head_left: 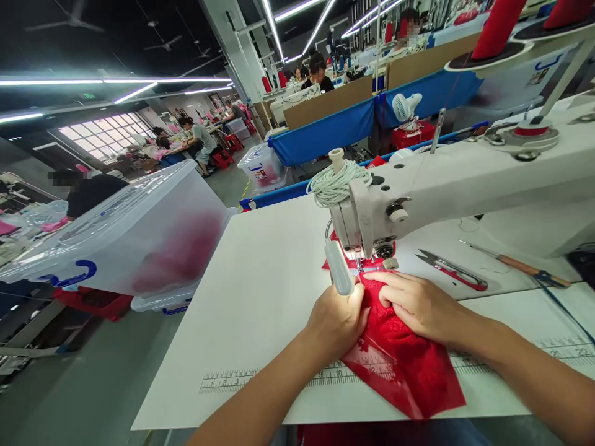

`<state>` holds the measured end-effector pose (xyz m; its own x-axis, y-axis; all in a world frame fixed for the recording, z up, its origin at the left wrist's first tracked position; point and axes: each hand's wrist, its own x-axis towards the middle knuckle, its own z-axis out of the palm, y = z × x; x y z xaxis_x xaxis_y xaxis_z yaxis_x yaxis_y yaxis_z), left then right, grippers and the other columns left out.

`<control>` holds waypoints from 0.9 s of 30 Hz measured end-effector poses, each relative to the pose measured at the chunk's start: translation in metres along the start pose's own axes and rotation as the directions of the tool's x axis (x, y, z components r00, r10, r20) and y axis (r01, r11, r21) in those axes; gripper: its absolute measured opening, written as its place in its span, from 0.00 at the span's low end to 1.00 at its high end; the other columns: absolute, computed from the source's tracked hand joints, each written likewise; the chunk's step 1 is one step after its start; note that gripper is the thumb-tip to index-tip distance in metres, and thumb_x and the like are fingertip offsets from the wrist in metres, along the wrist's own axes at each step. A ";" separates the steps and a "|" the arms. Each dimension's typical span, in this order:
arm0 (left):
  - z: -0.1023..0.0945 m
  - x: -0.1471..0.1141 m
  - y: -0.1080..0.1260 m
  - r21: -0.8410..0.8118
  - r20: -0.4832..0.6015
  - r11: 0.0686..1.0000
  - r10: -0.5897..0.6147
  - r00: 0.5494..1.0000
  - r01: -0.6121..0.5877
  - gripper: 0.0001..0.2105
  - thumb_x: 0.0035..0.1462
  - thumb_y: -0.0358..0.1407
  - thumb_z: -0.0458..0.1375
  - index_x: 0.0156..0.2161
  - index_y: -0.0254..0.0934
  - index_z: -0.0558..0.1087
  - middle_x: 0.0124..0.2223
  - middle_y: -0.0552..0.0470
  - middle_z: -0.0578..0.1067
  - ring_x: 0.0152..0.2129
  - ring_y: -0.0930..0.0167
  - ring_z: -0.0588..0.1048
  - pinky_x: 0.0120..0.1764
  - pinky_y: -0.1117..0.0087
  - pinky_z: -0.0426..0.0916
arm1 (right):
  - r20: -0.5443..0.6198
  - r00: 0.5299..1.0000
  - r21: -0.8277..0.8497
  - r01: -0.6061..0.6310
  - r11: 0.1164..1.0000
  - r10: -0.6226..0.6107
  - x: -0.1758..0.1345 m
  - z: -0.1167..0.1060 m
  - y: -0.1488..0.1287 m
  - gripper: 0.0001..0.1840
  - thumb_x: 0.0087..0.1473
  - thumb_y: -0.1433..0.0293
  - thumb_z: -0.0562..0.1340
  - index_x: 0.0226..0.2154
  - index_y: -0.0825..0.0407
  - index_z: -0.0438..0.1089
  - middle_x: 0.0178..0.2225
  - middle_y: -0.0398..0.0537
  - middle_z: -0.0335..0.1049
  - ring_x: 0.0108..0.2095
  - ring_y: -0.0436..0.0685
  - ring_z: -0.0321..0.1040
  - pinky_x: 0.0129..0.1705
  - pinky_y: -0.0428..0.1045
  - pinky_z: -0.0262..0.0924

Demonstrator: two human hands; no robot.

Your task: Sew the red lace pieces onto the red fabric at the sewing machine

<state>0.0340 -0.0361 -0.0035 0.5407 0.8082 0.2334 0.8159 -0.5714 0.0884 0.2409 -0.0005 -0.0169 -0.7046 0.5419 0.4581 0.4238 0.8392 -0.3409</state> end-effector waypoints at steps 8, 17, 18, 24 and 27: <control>0.003 -0.006 0.000 0.243 -0.074 0.965 0.124 0.990 -0.103 0.17 0.65 0.28 0.45 0.54 0.24 0.70 0.45 0.34 0.76 0.31 0.62 0.74 0.32 0.61 0.70 | 0.009 1.000 -0.085 -0.029 0.996 0.030 -0.002 0.004 -0.001 0.18 0.54 0.82 0.48 0.30 0.53 0.71 0.53 0.56 0.72 0.48 0.60 0.71 0.48 0.55 0.70; 0.003 -0.002 0.000 0.268 -0.126 0.959 0.126 0.984 -0.089 0.15 0.64 0.30 0.49 0.51 0.27 0.73 0.44 0.36 0.77 0.34 0.61 0.73 0.36 0.60 0.70 | -0.013 1.000 -0.199 -0.006 0.980 0.004 -0.002 0.005 0.001 0.17 0.53 0.82 0.50 0.32 0.55 0.72 0.50 0.55 0.74 0.43 0.60 0.72 0.43 0.55 0.72; 0.004 -0.002 0.000 0.273 -0.126 0.958 0.129 0.984 -0.091 0.15 0.64 0.30 0.49 0.51 0.27 0.73 0.43 0.37 0.77 0.34 0.61 0.73 0.36 0.60 0.69 | -0.011 1.000 -0.202 -0.010 0.979 0.007 -0.001 0.004 0.000 0.17 0.54 0.82 0.50 0.33 0.55 0.73 0.50 0.55 0.74 0.43 0.60 0.72 0.43 0.54 0.72; 0.003 -0.002 0.000 0.252 -0.103 0.963 0.120 0.987 -0.091 0.17 0.65 0.31 0.48 0.54 0.26 0.71 0.35 0.41 0.76 0.36 0.60 0.73 0.38 0.59 0.69 | -0.032 0.999 -0.232 -0.011 0.973 0.004 0.001 0.003 -0.001 0.17 0.55 0.82 0.51 0.38 0.58 0.74 0.45 0.57 0.75 0.40 0.58 0.71 0.42 0.52 0.71; 0.001 -0.002 -0.001 0.229 -0.069 0.968 0.118 0.991 -0.099 0.18 0.65 0.31 0.47 0.55 0.26 0.70 0.34 0.40 0.75 0.38 0.60 0.73 0.40 0.59 0.68 | -0.039 0.999 -0.251 -0.004 0.968 -0.006 0.003 0.002 -0.002 0.17 0.54 0.82 0.51 0.35 0.57 0.74 0.45 0.57 0.76 0.39 0.59 0.71 0.40 0.51 0.71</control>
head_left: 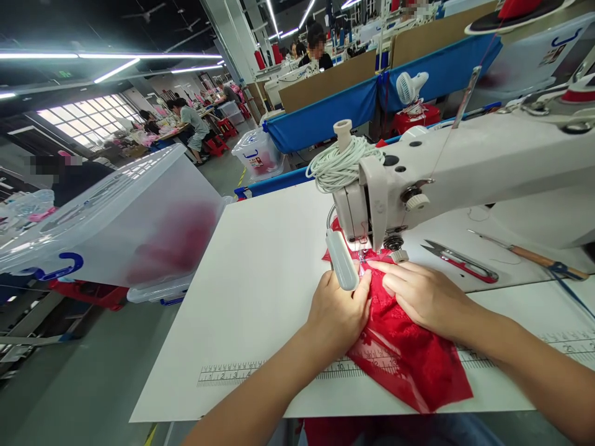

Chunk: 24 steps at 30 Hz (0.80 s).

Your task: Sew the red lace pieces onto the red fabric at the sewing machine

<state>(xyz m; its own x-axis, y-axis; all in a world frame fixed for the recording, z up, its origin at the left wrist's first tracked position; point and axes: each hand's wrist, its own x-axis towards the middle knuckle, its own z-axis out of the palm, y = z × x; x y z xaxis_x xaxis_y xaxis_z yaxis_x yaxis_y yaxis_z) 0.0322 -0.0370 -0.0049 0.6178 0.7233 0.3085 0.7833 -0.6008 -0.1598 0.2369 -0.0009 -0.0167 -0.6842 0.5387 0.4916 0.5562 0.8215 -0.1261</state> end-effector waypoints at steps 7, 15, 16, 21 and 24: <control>0.000 0.000 -0.003 0.007 0.008 1.000 0.013 1.000 -0.013 0.19 0.66 0.33 0.46 0.57 0.27 0.69 0.37 0.40 0.76 0.39 0.59 0.72 0.40 0.59 0.66 | -0.040 0.999 -0.024 -0.007 1.000 0.006 0.003 -0.004 -0.004 0.18 0.53 0.82 0.50 0.27 0.53 0.72 0.43 0.52 0.77 0.33 0.57 0.70 0.33 0.51 0.69; -0.003 0.000 -0.008 -0.028 0.060 0.999 0.026 0.998 -0.025 0.20 0.66 0.33 0.46 0.59 0.28 0.67 0.54 0.34 0.73 0.45 0.58 0.71 0.44 0.56 0.66 | -0.034 0.999 -0.041 -0.030 0.999 0.029 0.003 -0.002 -0.004 0.17 0.53 0.83 0.50 0.27 0.53 0.71 0.45 0.53 0.77 0.34 0.57 0.70 0.34 0.51 0.69; -0.004 0.000 -0.010 -0.044 0.072 0.999 0.027 0.997 -0.024 0.20 0.66 0.32 0.46 0.59 0.29 0.67 0.56 0.35 0.71 0.47 0.58 0.71 0.46 0.55 0.66 | -0.030 0.999 -0.041 -0.037 0.998 0.036 0.002 -0.001 -0.004 0.17 0.53 0.82 0.50 0.27 0.53 0.71 0.45 0.53 0.77 0.33 0.57 0.70 0.34 0.51 0.69; -0.007 0.000 -0.019 -0.083 0.074 0.996 0.048 0.996 -0.042 0.20 0.65 0.34 0.46 0.59 0.32 0.68 0.60 0.39 0.69 0.48 0.58 0.69 0.51 0.53 0.64 | 0.006 0.998 -0.046 -0.059 0.997 0.060 0.000 0.002 -0.006 0.15 0.53 0.82 0.51 0.26 0.53 0.70 0.47 0.54 0.76 0.36 0.58 0.70 0.36 0.51 0.69; -0.007 -0.001 -0.022 -0.091 0.080 0.995 0.058 0.995 -0.051 0.20 0.66 0.35 0.47 0.59 0.34 0.68 0.60 0.39 0.69 0.49 0.58 0.69 0.53 0.52 0.63 | -0.007 0.999 -0.046 -0.048 0.998 0.048 0.000 0.003 -0.007 0.16 0.52 0.82 0.51 0.27 0.53 0.70 0.45 0.55 0.76 0.37 0.58 0.70 0.38 0.51 0.68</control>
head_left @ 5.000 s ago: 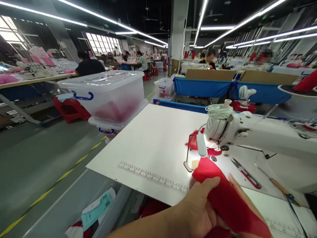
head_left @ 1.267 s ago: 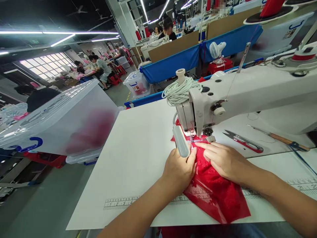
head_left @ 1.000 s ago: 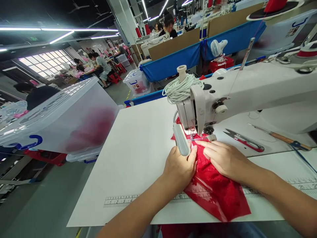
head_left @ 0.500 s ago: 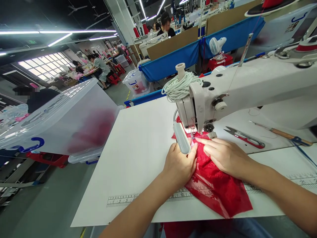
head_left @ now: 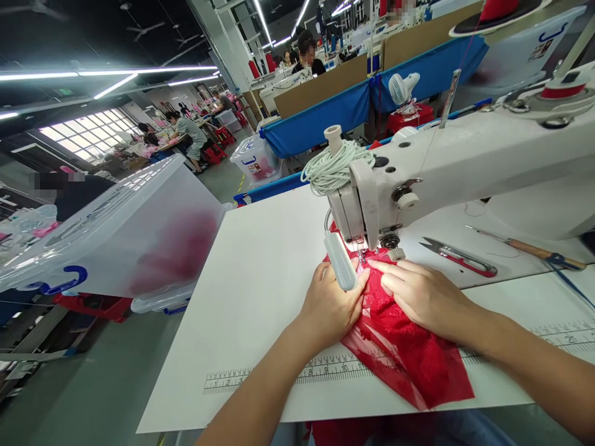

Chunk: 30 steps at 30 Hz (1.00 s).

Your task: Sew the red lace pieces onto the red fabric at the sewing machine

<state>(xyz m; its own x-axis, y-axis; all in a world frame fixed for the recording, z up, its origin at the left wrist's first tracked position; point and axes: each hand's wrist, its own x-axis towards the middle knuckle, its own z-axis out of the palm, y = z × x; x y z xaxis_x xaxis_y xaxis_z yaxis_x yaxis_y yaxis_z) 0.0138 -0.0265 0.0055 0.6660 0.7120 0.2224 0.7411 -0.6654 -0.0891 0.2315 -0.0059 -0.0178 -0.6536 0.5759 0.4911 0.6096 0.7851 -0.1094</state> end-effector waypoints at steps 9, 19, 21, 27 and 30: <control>0.002 0.000 -0.002 0.000 0.025 1.000 -0.012 1.000 0.012 0.22 0.59 0.30 0.50 0.59 0.36 0.68 0.61 0.42 0.68 0.51 0.58 0.69 0.56 0.48 0.61 | 0.035 0.999 0.055 -0.041 0.998 0.039 0.001 0.001 0.002 0.16 0.53 0.82 0.50 0.28 0.52 0.69 0.41 0.54 0.76 0.38 0.58 0.69 0.39 0.52 0.67; -0.002 0.005 0.002 -0.065 -0.081 0.994 0.082 0.993 -0.088 0.13 0.61 0.26 0.47 0.45 0.35 0.72 0.40 0.44 0.75 0.38 0.65 0.73 0.38 0.64 0.70 | 0.068 0.997 0.169 -0.036 0.985 0.025 0.002 0.004 0.006 0.16 0.54 0.82 0.49 0.28 0.52 0.68 0.39 0.55 0.74 0.33 0.57 0.66 0.35 0.53 0.68; -0.006 0.004 0.005 -0.127 -0.006 0.986 0.108 0.994 -0.108 0.09 0.65 0.33 0.47 0.39 0.35 0.70 0.33 0.48 0.72 0.31 0.67 0.72 0.32 0.67 0.68 | 0.061 0.998 0.192 -0.027 0.981 0.015 0.001 0.002 0.006 0.16 0.53 0.83 0.49 0.30 0.53 0.69 0.42 0.56 0.74 0.37 0.58 0.68 0.38 0.54 0.69; -0.011 0.001 0.010 -0.157 0.070 0.986 0.067 0.995 -0.055 0.20 0.69 0.44 0.41 0.41 0.33 0.70 0.32 0.48 0.71 0.28 0.66 0.70 0.28 0.67 0.64 | 0.007 1.000 0.207 -0.015 0.978 0.014 -0.009 0.004 0.001 0.22 0.55 0.83 0.48 0.46 0.57 0.70 0.50 0.58 0.72 0.49 0.61 0.67 0.50 0.58 0.68; -0.011 -0.001 0.013 -0.134 0.012 0.989 0.067 0.998 -0.065 0.26 0.70 0.48 0.37 0.50 0.29 0.69 0.35 0.45 0.72 0.29 0.65 0.70 0.28 0.66 0.65 | -0.052 0.999 0.127 0.004 0.992 0.003 -0.014 0.006 0.000 0.23 0.55 0.83 0.49 0.47 0.57 0.72 0.48 0.57 0.74 0.45 0.61 0.69 0.44 0.57 0.70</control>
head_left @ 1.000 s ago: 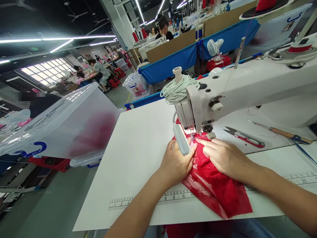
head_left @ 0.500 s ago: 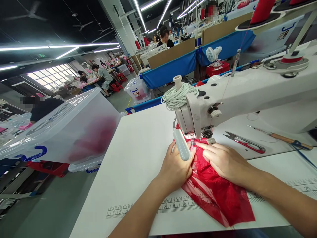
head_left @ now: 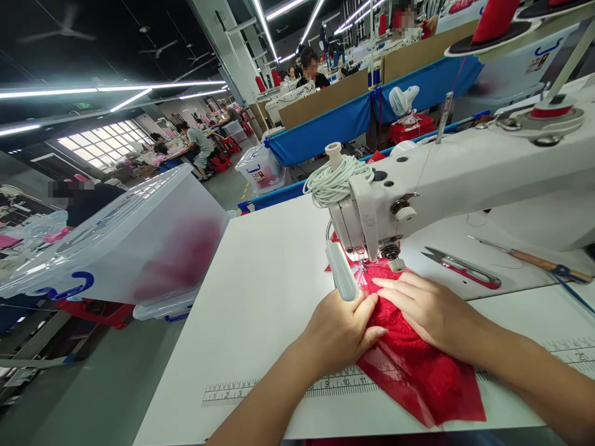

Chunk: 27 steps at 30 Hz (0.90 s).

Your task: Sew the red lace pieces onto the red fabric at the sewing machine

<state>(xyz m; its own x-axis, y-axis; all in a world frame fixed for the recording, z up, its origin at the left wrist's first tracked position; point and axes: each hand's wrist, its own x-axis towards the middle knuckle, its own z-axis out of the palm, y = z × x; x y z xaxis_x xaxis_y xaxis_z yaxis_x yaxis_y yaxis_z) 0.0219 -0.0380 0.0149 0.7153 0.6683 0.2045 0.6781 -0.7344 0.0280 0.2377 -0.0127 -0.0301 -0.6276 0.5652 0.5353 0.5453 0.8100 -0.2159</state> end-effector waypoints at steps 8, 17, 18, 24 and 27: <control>-0.003 -0.004 0.006 -0.122 0.051 0.991 0.068 0.996 -0.061 0.24 0.68 0.52 0.43 0.51 0.35 0.71 0.38 0.46 0.70 0.28 0.69 0.68 0.28 0.68 0.64 | 0.046 0.999 -0.052 0.025 0.998 -0.022 0.003 -0.006 0.002 0.23 0.54 0.81 0.51 0.48 0.58 0.72 0.45 0.56 0.76 0.42 0.61 0.71 0.42 0.56 0.71; 0.014 0.007 -0.007 0.174 -0.188 0.982 0.110 0.976 -0.078 0.17 0.60 0.17 0.43 0.29 0.37 0.68 0.27 0.54 0.66 0.23 0.73 0.63 0.25 0.69 0.53 | 0.076 0.997 -0.061 0.005 0.998 0.000 0.001 -0.004 0.002 0.27 0.51 0.83 0.50 0.51 0.56 0.70 0.52 0.53 0.73 0.44 0.60 0.69 0.43 0.55 0.70; 0.013 0.008 -0.007 0.173 -0.198 0.981 0.119 0.973 -0.085 0.17 0.60 0.17 0.43 0.30 0.37 0.68 0.27 0.54 0.67 0.23 0.73 0.63 0.26 0.69 0.53 | 0.073 0.997 -0.063 -0.004 0.998 0.009 0.001 -0.004 0.002 0.27 0.51 0.83 0.51 0.51 0.55 0.70 0.52 0.53 0.73 0.44 0.60 0.69 0.43 0.55 0.69; 0.007 0.003 -0.006 0.025 -0.066 0.995 0.098 0.993 -0.097 0.24 0.71 0.45 0.38 0.29 0.36 0.68 0.26 0.52 0.66 0.22 0.71 0.63 0.26 0.68 0.58 | 0.074 0.997 0.012 -0.018 1.000 0.017 0.002 -0.006 0.000 0.23 0.56 0.81 0.50 0.47 0.54 0.73 0.45 0.52 0.76 0.37 0.57 0.68 0.36 0.53 0.69; 0.004 0.002 -0.001 -0.013 -0.068 1.000 0.012 0.998 -0.013 0.31 0.70 0.50 0.31 0.36 0.34 0.71 0.34 0.45 0.73 0.27 0.68 0.69 0.29 0.66 0.63 | 0.068 0.998 0.032 -0.016 0.999 0.014 0.000 -0.004 0.001 0.23 0.56 0.81 0.49 0.48 0.55 0.72 0.42 0.53 0.76 0.35 0.57 0.66 0.34 0.53 0.68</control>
<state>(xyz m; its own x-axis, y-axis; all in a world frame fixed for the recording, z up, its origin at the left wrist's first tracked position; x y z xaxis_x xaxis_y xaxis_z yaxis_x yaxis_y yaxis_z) 0.0231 -0.0352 0.0117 0.7104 0.6497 0.2707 0.6664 -0.7446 0.0381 0.2403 -0.0124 -0.0265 -0.6560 0.5860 0.4757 0.5374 0.8052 -0.2508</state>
